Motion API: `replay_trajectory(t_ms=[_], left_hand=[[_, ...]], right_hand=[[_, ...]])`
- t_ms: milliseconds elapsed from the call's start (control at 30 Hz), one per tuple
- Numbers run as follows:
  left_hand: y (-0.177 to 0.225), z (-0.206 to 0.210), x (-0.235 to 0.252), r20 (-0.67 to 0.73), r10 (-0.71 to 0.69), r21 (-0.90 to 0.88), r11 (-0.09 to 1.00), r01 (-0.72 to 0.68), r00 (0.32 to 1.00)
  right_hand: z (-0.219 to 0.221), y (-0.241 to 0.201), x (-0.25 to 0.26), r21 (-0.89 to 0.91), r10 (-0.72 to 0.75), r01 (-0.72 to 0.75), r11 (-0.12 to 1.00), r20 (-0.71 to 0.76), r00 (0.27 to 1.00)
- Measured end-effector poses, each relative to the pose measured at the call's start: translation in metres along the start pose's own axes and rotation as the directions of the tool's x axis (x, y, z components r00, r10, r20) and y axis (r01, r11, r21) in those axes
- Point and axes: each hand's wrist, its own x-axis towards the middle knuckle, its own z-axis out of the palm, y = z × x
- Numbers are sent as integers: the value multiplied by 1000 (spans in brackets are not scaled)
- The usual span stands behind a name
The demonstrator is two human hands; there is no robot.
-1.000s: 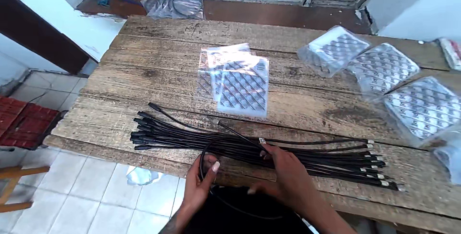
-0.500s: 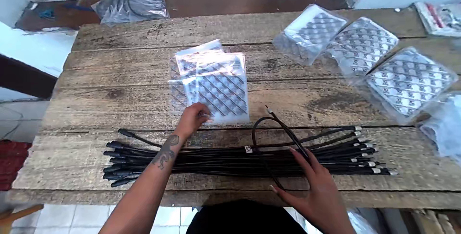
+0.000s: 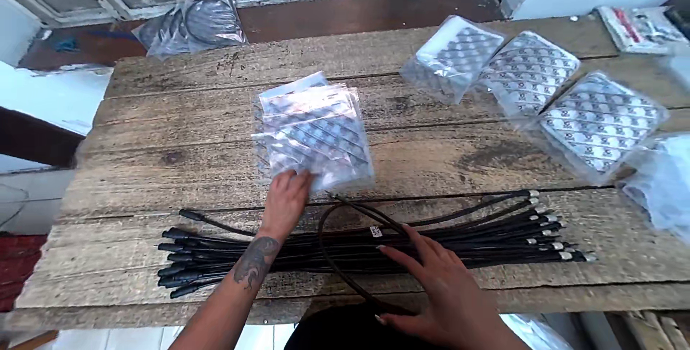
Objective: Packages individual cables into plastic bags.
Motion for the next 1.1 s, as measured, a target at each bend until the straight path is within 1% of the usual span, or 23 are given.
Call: replay_trajectory(t_ms=[33, 100, 200, 300, 367, 400, 433, 467, 500, 533, 567, 600, 633, 667, 700, 733, 767, 833, 900, 933, 1000, 1067, 1100], left_hand=[[11, -1, -13, -44, 48, 45, 998, -46, 998], [39, -5, -28, -98, 95, 51, 995, -91, 991], [80, -14, -34, -18, 131, -61, 989, -132, 991], [117, -25, -40, 48, 199, -184, 965, -188, 979], [140, -34, -45, -46, 223, -207, 952, -227, 974], [149, -38, -50, -117, 190, -206, 955, -211, 975], [156, -42, -58, -156, 100, -220, 966, -134, 983], [161, -45, -68, -131, -69, -272, 962, 31, 989], [165, -47, -76, -26, -303, -360, 892, 273, 953], [163, -43, -85, 93, -509, -412, 763, 498, 856], [159, -39, -92, 253, -638, -460, 582, 671, 727], [156, -38, -96, 428, -663, -504, 390, 771, 615], [158, -41, -100, 555, -595, -530, 285, 799, 581], [163, -46, -104, 641, -480, -548, 258, 795, 598], [167, -51, -106, 701, -360, -559, 257, 788, 615], [168, -53, -108, 737, -274, -560, 266, 785, 618], [165, -52, -111, 749, -248, -557, 267, 786, 615], [153, -45, -124, 728, -320, -555, 244, 795, 606], [143, -42, -139, 692, -418, -548, 226, 805, 588], [140, -44, -145, 682, -446, -540, 228, 810, 580], [137, -45, -154, 669, -476, -520, 248, 817, 570], [142, -46, -160, 657, -478, -500, 302, 811, 583], [146, -46, -161, 640, -472, -496, 349, 795, 606]], right_hand=[[4, 0, 9, 20, -10, 10, 1000, -19, 1000], [14, 5, 27, 89, 76, -72, 993, -44, 996], [30, -2, 25, 221, 282, -263, 939, -60, 958], [45, -26, 7, 235, 309, -268, 934, -157, 938], [51, -36, 12, 241, 353, -303, 922, -200, 914], [54, -37, 17, 245, 379, -325, 913, -225, 898], [60, -34, 21, 252, 401, -343, 905, -240, 884], [67, -29, 23, 265, 431, -368, 891, -240, 870], [73, -27, 23, 275, 455, -390, 879, -238, 858], [78, -27, 21, 267, 467, -404, 875, -243, 850], [81, -31, 19, 264, 475, -414, 871, -240, 847], [83, -36, 19, 254, 478, -421, 871, -236, 846], [86, -40, 20, 228, 468, -418, 879, -251, 848], [88, -45, 23, 193, 464, -426, 884, -248, 850], [88, -48, 29, 170, 487, -459, 872, -205, 849], [91, -48, 36, 150, 483, -460, 875, -205, 852], [92, -47, 41, 157, 466, -441, 884, -197, 863], [98, -39, 39, 177, 329, -303, 936, -145, 933], [108, -28, 12, 262, 98, -50, 964, -172, 980], [112, -21, -4, 245, -36, 83, 966, -193, 980], [113, -9, -26, 98, -250, 270, 958, -179, 952], [117, -3, -32, -66, -333, 327, 943, -167, 928], [117, -6, -30, -106, -328, 314, 944, -159, 931]])
